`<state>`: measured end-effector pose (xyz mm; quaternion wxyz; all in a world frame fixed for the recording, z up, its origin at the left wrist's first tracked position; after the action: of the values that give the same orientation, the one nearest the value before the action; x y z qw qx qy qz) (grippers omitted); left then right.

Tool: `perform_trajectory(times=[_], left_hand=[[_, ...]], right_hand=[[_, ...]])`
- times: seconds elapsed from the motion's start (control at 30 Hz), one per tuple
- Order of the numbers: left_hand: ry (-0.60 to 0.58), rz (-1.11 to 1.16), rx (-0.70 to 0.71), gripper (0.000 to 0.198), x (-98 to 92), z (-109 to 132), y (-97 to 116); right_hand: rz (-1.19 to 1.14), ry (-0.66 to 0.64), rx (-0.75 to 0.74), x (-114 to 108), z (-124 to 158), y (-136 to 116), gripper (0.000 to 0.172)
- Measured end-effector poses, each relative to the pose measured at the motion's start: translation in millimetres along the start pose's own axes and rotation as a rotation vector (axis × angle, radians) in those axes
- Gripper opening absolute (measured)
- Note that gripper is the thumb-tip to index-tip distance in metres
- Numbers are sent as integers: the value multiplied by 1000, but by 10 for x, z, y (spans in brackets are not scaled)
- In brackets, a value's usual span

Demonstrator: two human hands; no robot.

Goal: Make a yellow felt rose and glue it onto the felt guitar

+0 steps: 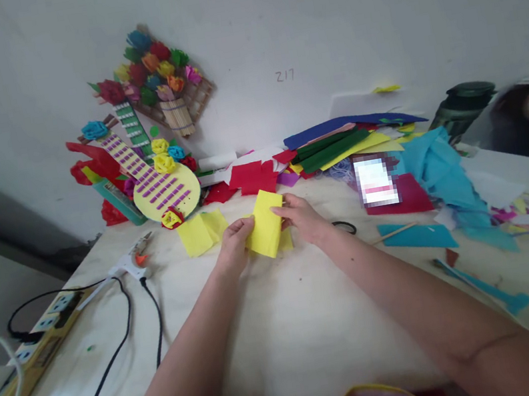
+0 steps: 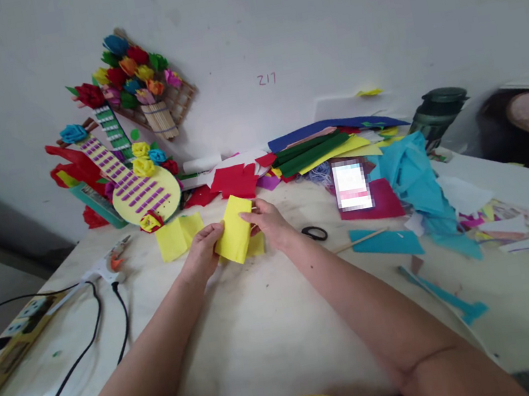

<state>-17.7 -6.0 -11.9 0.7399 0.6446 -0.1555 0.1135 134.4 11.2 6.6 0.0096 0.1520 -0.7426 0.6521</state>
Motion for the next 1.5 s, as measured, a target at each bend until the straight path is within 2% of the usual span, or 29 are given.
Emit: perform_trajectory(times=[0.13, 0.23, 0.4, 0.5, 0.63, 0.77, 0.87, 0.93, 1.0, 1.07, 1.2, 1.27, 1.37, 1.5], left_hand=[[26, 43, 37, 24, -28, -30, 5], [39, 57, 43, 24, -32, -34, 5], [23, 16, 30, 30, 30, 0, 26], [-41, -22, 12, 42, 94, 26, 30], [-109, -162, -26, 42, 149, 60, -3], [-107, -278, 49, 45, 196, 108, 38], [-51, -310, 172, 52, 233, 150, 124], [-28, -329, 198, 54, 256, 173, 151], [-78, -335, 172, 53, 286, 190, 138], [-189, -337, 116, 49, 321, 207, 96], [-310, -324, 13, 38, 339, 225, 2], [-325, -254, -32, 36, 330, 218, -26], [-281, -131, -97, 34, 296, 184, -45], [-146, -11, -84, 32, 214, 124, -20]], right_hand=[[-56, -89, 3, 36, 21, -24, 35], [-59, -107, 3, 58, 31, -28, 37], [-16, -18, 17, 45, 17, 5, 37], [-12, 55, 4, 31, 14, 16, 37], [-11, 109, -26, 34, 24, 17, 36], [147, 153, -21, 5, 23, 27, 31], [350, 222, -107, -47, 18, -12, 29], [483, 283, -173, -72, 28, -56, 30], [596, 331, -231, -73, 52, -101, 33], [679, 343, -290, -45, 85, -133, 40], [775, 252, -364, 44, 131, -141, 50], [745, 217, -384, 57, 133, -145, 52], [534, 198, -399, 19, 106, -162, 52], [213, 173, -247, -76, 18, -91, 54]])
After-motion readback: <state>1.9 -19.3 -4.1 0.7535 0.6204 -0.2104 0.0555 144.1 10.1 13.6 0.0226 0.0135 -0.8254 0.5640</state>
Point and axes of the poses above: each hand's wrist, its own z-axis away from the middle knuckle, its own x-axis out of the palm, y = z × x, the point moved 3 cm from there along -z, towards the middle knuckle, and after that the axes turned 5 degrees about -x, right-handed, at the moved point
